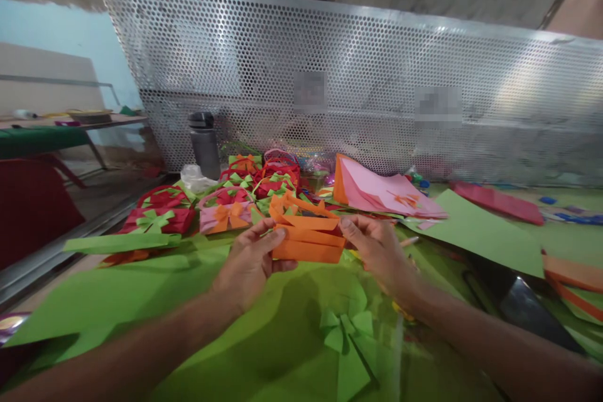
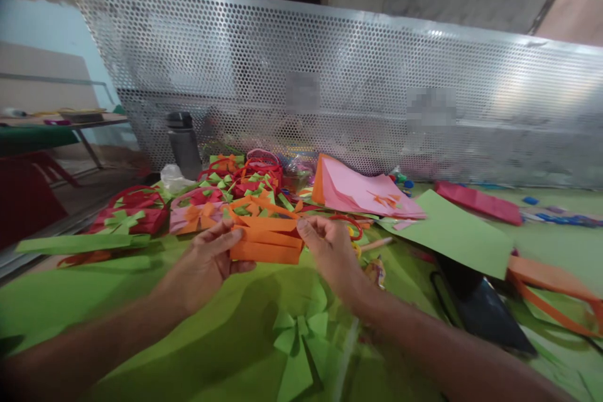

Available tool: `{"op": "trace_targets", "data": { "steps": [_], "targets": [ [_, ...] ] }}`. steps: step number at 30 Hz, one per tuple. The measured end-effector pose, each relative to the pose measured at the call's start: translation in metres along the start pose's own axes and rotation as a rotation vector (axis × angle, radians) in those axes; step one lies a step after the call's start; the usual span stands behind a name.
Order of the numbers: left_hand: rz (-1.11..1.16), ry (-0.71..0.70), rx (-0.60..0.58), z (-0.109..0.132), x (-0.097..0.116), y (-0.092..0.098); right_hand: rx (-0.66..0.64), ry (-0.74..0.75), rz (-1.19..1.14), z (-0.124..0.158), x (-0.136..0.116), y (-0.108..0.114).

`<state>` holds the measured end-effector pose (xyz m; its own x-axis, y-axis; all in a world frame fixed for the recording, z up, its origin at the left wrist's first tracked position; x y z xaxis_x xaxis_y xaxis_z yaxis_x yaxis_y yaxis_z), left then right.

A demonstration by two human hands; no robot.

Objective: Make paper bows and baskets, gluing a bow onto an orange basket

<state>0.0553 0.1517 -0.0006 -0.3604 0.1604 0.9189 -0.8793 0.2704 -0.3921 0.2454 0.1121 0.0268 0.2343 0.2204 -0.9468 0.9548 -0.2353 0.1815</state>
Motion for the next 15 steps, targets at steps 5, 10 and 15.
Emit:
{"op": "trace_targets", "data": {
  "steps": [5,10,15],
  "targets": [
    [0.089,-0.005,0.016,0.003,0.001,0.0,0.031,-0.023,-0.049,-0.001,0.003,0.002],
    [0.069,-0.045,0.008,0.004,0.005,-0.001,0.017,-0.112,-0.128,0.0,0.008,0.0],
    [0.0,-0.085,-0.015,0.006,0.007,-0.002,0.016,-0.211,-0.186,0.003,0.016,-0.005]
  ]
}}
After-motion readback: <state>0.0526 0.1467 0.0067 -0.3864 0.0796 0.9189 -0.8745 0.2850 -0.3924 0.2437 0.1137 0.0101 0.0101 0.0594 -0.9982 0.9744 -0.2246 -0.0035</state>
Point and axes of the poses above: each hand's wrist, its own z-axis away from the middle knuckle, its own y-axis out of the back of the hand, x = y × z, the point moved 8 cm from there along -z, towards the middle knuckle, and after that the axes turned 2 degrees about -x, right-handed, at the moved point
